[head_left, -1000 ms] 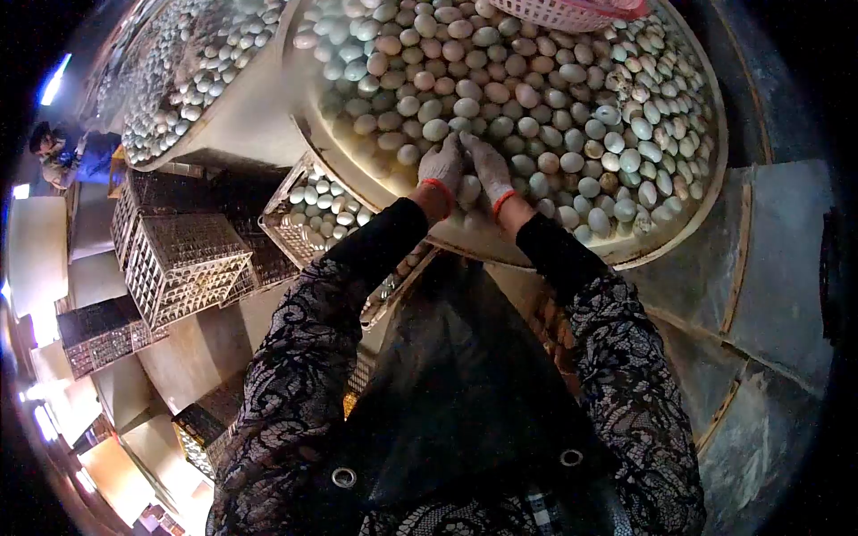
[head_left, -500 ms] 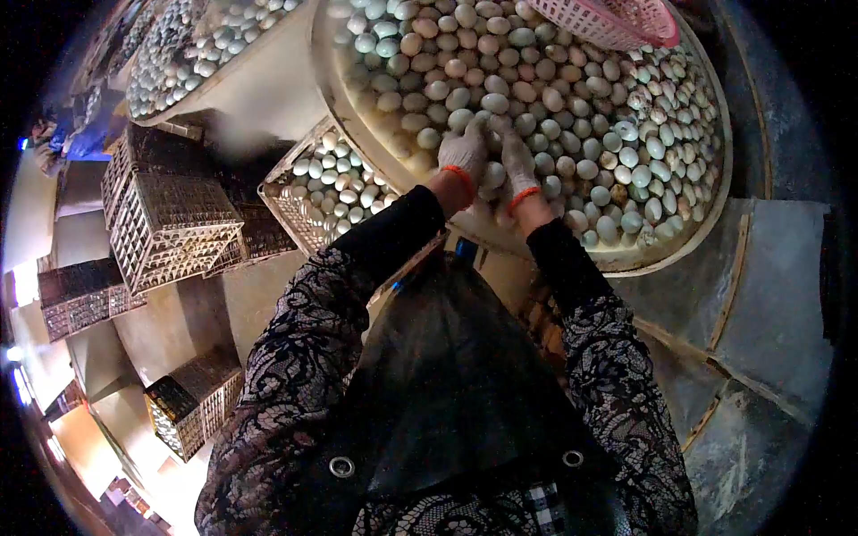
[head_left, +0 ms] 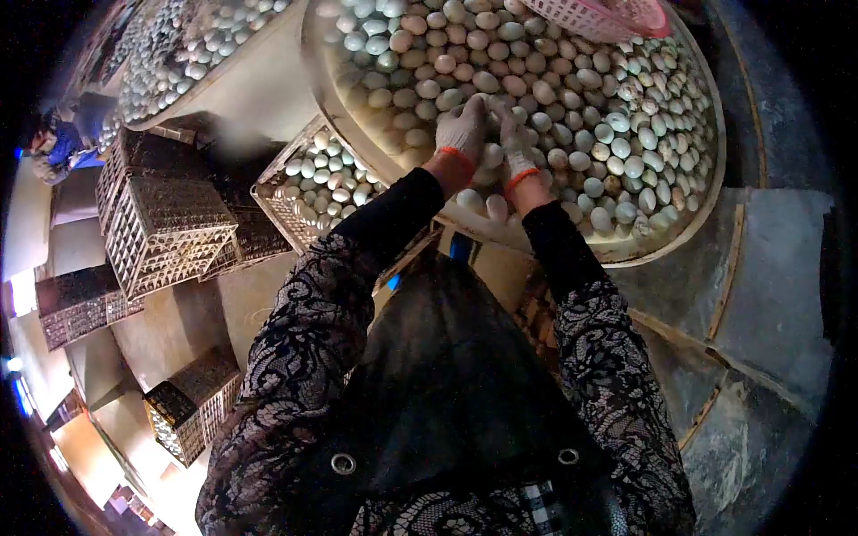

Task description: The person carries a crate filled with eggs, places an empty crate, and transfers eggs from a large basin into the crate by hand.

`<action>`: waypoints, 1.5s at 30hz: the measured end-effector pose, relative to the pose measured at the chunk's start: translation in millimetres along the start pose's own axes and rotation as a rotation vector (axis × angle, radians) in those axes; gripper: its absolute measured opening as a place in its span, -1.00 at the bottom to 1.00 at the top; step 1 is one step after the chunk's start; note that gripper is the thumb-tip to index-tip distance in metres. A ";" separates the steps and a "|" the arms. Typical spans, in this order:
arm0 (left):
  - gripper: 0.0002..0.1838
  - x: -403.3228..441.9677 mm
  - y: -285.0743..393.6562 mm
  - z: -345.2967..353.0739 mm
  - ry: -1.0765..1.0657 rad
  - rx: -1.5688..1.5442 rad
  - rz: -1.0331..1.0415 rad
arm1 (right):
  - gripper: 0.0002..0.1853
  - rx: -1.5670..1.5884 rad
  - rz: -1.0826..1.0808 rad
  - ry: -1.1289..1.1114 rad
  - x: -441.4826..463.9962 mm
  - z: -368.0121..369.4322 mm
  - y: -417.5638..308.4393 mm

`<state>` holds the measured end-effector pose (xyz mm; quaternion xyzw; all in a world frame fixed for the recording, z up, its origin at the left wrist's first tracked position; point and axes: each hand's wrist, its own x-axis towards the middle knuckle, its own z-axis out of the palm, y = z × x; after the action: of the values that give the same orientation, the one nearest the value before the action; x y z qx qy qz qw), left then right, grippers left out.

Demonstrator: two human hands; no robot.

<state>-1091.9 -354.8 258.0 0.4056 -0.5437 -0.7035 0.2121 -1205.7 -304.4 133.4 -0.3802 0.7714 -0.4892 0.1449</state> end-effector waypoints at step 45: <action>-0.56 -97.3 78.6 -91.0 0.377 -0.313 0.440 | -0.71 0.128 -0.569 -0.043 -39.6 -6.1 -295.1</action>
<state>-973.8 -361.8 357.5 0.3640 -0.4549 -0.6283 0.5156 -1051.6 -340.2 385.8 -0.5817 0.5982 -0.5496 0.0416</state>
